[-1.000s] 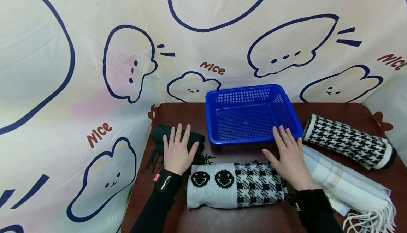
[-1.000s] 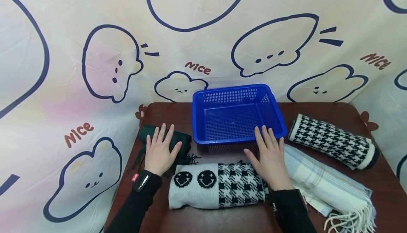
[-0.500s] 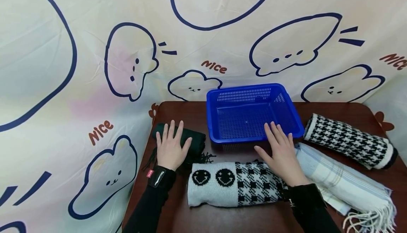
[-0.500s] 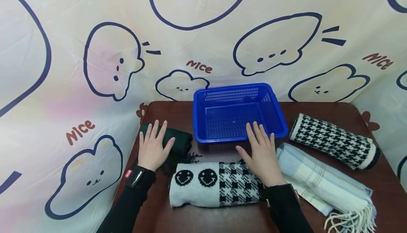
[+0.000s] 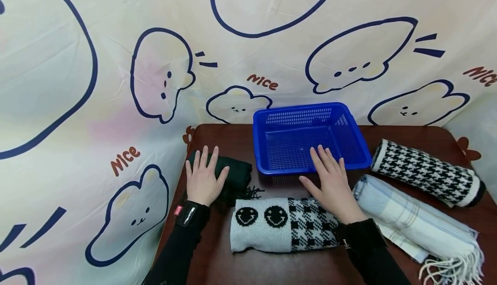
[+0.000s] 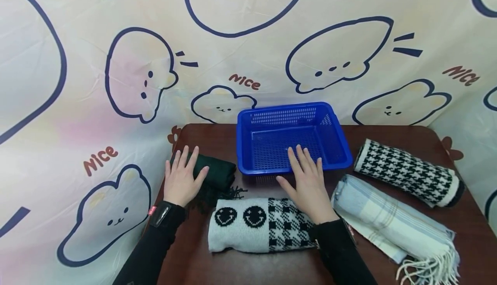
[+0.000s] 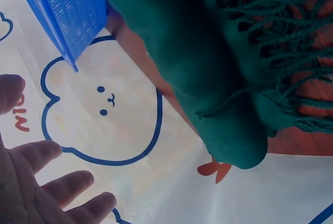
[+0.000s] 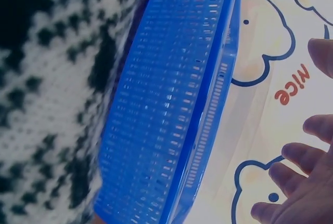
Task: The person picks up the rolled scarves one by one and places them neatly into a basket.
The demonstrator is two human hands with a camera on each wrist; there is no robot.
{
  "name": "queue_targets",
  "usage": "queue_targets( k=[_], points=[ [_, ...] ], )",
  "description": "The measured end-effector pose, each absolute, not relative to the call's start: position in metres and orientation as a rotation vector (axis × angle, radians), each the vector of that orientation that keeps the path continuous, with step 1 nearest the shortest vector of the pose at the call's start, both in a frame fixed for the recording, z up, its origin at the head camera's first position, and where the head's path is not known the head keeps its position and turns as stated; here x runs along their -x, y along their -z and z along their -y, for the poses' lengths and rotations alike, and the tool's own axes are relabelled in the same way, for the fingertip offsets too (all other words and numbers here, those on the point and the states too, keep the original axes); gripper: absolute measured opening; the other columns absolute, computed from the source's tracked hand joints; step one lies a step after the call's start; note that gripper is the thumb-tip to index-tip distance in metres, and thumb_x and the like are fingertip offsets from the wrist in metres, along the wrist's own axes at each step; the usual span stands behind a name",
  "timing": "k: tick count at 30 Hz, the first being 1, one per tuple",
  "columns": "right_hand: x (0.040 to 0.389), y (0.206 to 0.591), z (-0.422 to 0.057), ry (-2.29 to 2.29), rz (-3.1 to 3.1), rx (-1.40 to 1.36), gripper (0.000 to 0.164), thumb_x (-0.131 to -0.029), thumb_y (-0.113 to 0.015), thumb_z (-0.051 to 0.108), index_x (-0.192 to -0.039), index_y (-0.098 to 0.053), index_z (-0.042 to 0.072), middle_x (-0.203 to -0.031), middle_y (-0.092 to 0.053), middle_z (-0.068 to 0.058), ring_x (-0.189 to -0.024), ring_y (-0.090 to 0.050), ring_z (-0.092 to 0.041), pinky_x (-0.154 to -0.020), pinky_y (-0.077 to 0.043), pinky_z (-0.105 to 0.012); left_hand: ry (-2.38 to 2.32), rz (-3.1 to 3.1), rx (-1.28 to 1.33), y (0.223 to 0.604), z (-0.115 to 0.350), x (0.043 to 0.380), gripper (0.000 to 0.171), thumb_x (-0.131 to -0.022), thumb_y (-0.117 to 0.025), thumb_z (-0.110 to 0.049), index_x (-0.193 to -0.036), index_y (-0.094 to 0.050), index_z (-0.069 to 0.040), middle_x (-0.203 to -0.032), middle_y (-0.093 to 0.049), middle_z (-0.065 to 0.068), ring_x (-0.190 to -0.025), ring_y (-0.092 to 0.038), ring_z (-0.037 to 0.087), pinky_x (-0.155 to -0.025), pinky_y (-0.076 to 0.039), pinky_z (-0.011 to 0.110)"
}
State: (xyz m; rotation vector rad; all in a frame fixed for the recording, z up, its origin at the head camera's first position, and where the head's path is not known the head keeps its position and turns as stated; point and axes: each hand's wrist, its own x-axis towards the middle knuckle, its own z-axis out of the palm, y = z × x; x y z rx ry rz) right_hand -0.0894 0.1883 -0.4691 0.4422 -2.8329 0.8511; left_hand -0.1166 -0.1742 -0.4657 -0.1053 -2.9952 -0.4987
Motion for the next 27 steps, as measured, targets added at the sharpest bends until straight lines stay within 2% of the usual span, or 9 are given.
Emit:
queue_targets(
  k=[12,19,27],
  points=[
    [0.094,0.462,-0.169,-0.837,2.856,-0.474,0.084,-0.106,-0.07,0.035,-0.171,-0.025,0.008,-0.176,-0.019,-0.023,-0.163,-0.014,-0.043,-0.129,-0.003,-0.068,0.515,2.984,0.089,0.465,0.188,0.122,0.073,-0.108,-0.062,-0.048,-0.168,-0.037,-0.015,-0.174,-0.028,0.019,-0.161,-0.022,0.044,-0.128,-0.012,0.071],
    [0.098,0.461,-0.157,-0.814,2.863,-0.512,0.084,-0.105,-0.071,0.034,-0.171,-0.025,0.008,-0.176,-0.019,-0.023,-0.163,-0.013,-0.043,-0.13,-0.002,-0.067,0.511,3.003,0.083,0.465,0.194,0.123,0.073,-0.109,-0.06,-0.048,-0.17,-0.034,-0.017,-0.175,-0.026,0.019,-0.162,-0.02,0.044,-0.129,-0.008,0.07],
    [0.102,0.459,-0.146,-0.823,2.865,-0.545,0.085,-0.106,-0.071,0.034,-0.171,-0.024,0.008,-0.176,-0.018,-0.022,-0.163,-0.013,-0.043,-0.13,-0.003,-0.067,0.526,3.012,0.063,0.463,0.202,0.123,0.073,-0.109,-0.059,-0.046,-0.17,-0.032,-0.016,-0.175,-0.024,0.02,-0.162,-0.018,0.045,-0.127,-0.011,0.072]
  ],
)
